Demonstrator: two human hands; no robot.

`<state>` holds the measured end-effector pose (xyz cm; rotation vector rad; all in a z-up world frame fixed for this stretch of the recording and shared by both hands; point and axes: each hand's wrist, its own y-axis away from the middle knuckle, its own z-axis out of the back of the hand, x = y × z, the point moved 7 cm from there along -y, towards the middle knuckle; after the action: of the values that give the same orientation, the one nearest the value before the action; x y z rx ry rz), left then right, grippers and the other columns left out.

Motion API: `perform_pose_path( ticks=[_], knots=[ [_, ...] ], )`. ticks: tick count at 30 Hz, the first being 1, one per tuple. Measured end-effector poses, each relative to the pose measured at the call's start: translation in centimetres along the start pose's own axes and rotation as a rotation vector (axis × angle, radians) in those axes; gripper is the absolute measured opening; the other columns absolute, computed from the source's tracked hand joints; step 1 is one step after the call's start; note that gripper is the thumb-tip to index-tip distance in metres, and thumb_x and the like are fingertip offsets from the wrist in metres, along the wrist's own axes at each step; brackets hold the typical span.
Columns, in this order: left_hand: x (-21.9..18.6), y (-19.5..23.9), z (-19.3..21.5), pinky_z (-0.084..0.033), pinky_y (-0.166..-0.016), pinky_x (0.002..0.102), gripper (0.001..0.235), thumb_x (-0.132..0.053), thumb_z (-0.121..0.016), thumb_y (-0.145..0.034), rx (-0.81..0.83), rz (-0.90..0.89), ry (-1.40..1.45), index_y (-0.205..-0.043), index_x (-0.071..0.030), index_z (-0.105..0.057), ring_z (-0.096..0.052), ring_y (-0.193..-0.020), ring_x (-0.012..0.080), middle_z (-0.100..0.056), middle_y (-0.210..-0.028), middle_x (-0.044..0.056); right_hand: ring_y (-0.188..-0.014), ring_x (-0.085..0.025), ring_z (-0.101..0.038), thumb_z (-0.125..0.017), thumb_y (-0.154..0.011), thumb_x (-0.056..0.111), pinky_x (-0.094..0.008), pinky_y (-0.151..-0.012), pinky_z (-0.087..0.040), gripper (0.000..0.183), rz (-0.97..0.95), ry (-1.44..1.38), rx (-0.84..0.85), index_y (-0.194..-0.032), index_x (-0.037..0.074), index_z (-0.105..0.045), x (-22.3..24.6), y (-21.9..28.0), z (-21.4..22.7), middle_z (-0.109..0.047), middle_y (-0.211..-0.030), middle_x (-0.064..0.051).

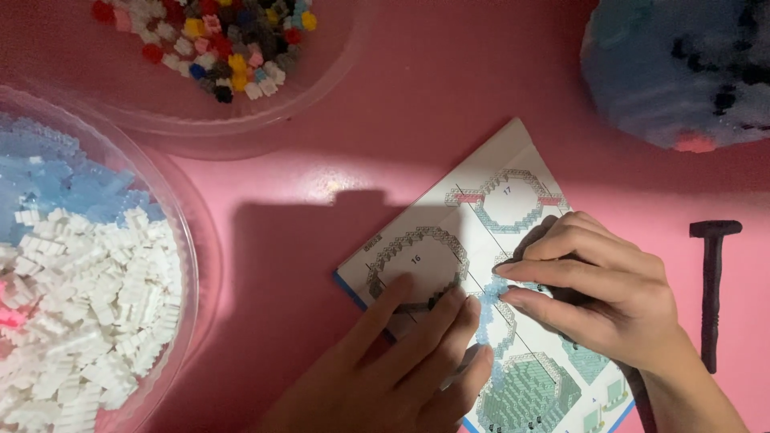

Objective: Assembling a 3D character model using small plastic interlocking blocks while following instructions

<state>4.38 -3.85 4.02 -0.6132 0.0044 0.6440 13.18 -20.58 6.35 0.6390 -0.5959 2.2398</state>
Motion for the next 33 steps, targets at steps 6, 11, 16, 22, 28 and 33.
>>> perform_pose_path(
  ticks=[6, 11, 16, 22, 28, 33],
  knots=[
    [-0.1, 0.2, -0.2, -0.053, -0.113, 0.052, 0.026, -0.031, -0.045, -0.116, 0.015, -0.003, 0.008, -0.132, -0.016, -0.059, -0.062, -0.139, 0.0279, -0.069, -0.142, 0.017, -0.076, -0.021, -0.066, -0.083, -0.083, 0.013, -0.034, -0.076, -0.051, 0.025, 0.015, -0.007, 0.011, -0.103, -0.001, -0.077, -0.2, 0.1, 0.0, -0.07, -0.085, -0.01],
    [0.0, 0.0, -0.1, -0.055, -0.109, 0.052, 0.029, -0.032, -0.041, -0.117, -0.005, 0.002, 0.022, -0.131, -0.014, -0.059, -0.064, -0.136, 0.0286, -0.069, -0.139, 0.018, -0.075, -0.021, -0.066, -0.083, -0.082, 0.014, -0.033, -0.075, -0.052, 0.025, 0.007, -0.003, 0.008, -0.102, -0.001, -0.078, -0.1, 0.1, 0.0, -0.07, -0.085, -0.01],
    [0.1, 0.1, 0.0, -0.056, -0.109, 0.051, 0.024, -0.03, -0.045, -0.116, -0.025, 0.024, 0.008, -0.13, -0.015, -0.058, -0.065, -0.136, 0.0266, -0.071, -0.138, 0.015, -0.075, -0.02, -0.066, -0.084, -0.082, 0.014, -0.032, -0.076, -0.052, 0.025, 0.003, 0.01, 0.015, -0.102, 0.0, -0.078, -0.1, 0.0, 0.0, -0.071, -0.086, -0.01],
    [0.2, -0.2, 0.2, -0.054, -0.11, 0.053, 0.036, -0.039, -0.04, -0.117, 0.01, 0.012, 0.044, -0.131, -0.013, -0.06, -0.063, -0.137, 0.0288, -0.069, -0.139, 0.019, -0.077, -0.022, -0.066, -0.082, -0.084, 0.013, -0.033, -0.075, -0.052, 0.023, -0.006, 0.018, 0.043, -0.102, -0.001, -0.077, 0.5, -0.4, 0.1, -0.07, -0.087, -0.01],
    [0.3, -0.2, 0.5, -0.058, -0.108, 0.051, 0.022, -0.027, -0.048, -0.115, -0.031, 0.013, 0.017, -0.129, -0.012, -0.057, -0.065, -0.134, 0.0276, -0.069, -0.135, 0.017, -0.085, -0.02, -0.072, -0.082, -0.085, 0.015, -0.03, -0.078, -0.058, 0.026, -0.063, 0.082, 0.094, -0.107, 0.003, -0.078, 1.0, -0.7, 0.5, -0.072, -0.095, -0.009],
    [0.4, 0.0, 0.9, -0.061, -0.106, 0.047, 0.021, -0.027, -0.056, -0.115, -0.071, 0.032, -0.022, -0.131, -0.014, -0.056, -0.065, -0.133, 0.0244, -0.068, -0.137, 0.016, -0.082, -0.018, -0.073, -0.075, -0.09, 0.022, -0.031, -0.074, -0.061, 0.024, -0.021, 0.178, 0.23, -0.109, 0.008, -0.079, 1.4, -1.3, 0.6, -0.072, -0.095, -0.005]
  ],
)
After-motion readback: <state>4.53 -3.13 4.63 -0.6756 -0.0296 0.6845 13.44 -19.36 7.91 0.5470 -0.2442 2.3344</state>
